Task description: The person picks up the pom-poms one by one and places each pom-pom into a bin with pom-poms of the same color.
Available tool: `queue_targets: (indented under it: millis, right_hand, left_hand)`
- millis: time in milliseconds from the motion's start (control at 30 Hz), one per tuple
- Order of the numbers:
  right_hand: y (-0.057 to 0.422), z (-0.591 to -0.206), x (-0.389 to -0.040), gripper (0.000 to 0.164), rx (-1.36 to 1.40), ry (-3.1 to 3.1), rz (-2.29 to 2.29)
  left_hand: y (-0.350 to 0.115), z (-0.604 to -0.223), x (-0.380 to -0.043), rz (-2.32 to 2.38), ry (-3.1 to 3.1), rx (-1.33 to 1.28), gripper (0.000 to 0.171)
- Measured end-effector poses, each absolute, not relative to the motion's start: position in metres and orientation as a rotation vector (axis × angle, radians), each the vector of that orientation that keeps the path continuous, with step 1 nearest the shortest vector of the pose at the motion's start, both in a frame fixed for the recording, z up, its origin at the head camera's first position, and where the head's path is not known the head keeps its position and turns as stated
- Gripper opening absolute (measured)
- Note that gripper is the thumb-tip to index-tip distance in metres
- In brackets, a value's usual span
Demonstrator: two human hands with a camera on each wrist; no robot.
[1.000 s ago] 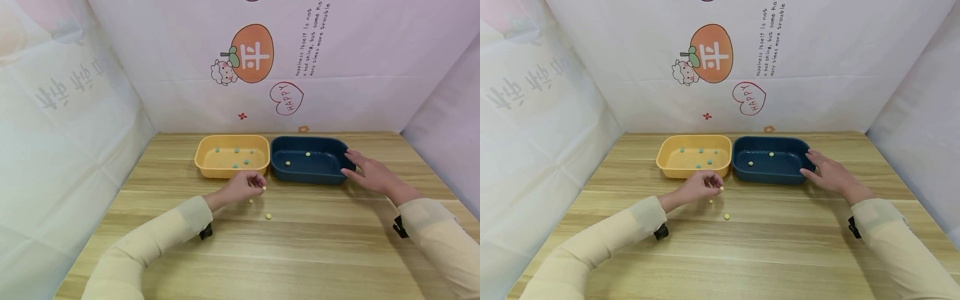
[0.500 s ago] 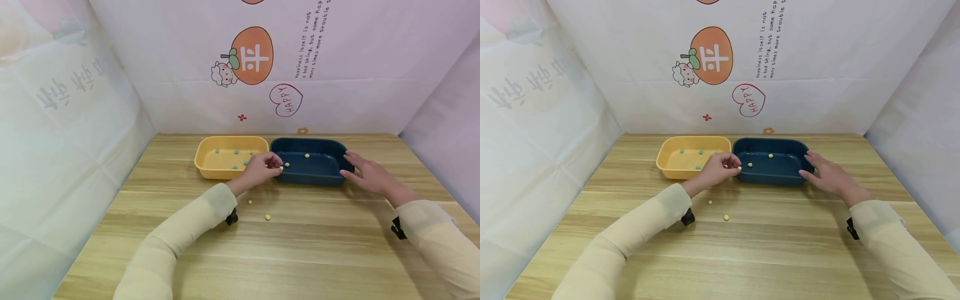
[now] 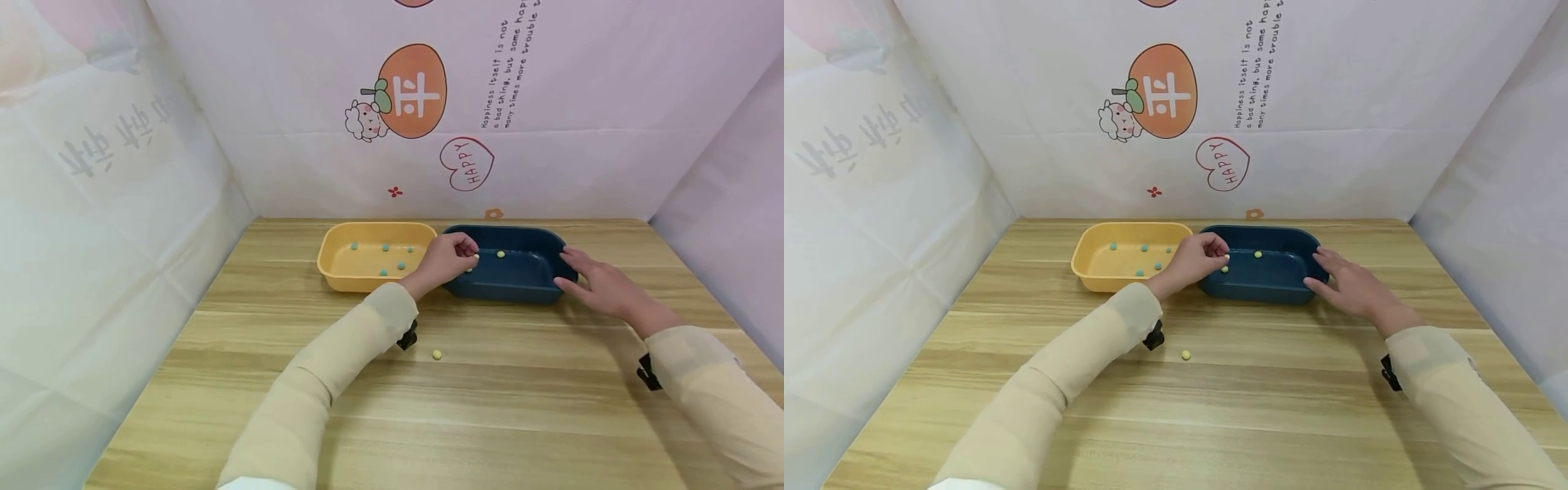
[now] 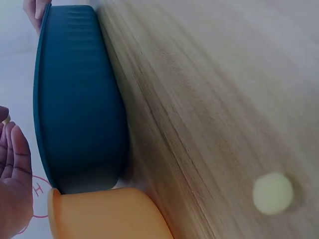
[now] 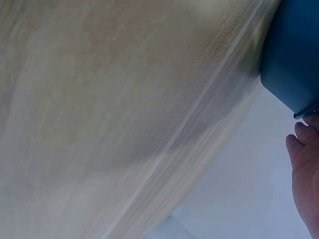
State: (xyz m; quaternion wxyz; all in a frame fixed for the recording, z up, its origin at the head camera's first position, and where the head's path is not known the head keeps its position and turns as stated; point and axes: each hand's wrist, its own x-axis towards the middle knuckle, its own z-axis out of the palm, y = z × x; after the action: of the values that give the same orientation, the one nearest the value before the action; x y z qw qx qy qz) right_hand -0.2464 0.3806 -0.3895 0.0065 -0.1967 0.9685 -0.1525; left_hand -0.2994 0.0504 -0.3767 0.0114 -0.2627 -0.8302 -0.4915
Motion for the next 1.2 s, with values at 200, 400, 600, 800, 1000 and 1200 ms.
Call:
queue_targets:
  millis: [200,400,600,800,1000,1200]
  right_hand:
    - [0.379,-0.389,-0.245,0.074,-0.607,3.029,-0.491]
    - [0.379,-0.389,-0.246,0.075,-0.603,3.027,-0.476]
    - [0.38,-0.389,-0.247,0.075,-0.605,3.026,-0.475]
    - [0.38,-0.389,-0.246,0.075,-0.605,3.022,-0.485]
    - [0.38,-0.39,-0.246,0.074,-0.61,3.03,-0.487]
    - [0.378,-0.389,-0.246,0.074,-0.613,3.033,-0.491]
  left_hand:
    - [0.054,-0.38,-0.304,-1.476,-2.638,-0.755,0.006]
    - [0.055,-0.384,-0.308,-1.442,-2.662,-0.741,0.007]
    - [0.055,-0.385,-0.31,-1.46,-2.639,-0.756,0.016]
    - [0.051,-0.385,-0.311,-1.496,-2.616,-0.768,0.015]
    - [0.044,-0.383,-0.309,-1.54,-2.618,-0.78,0.011]
    - [0.031,-0.376,-0.3,-1.571,-2.607,-0.838,0.015]
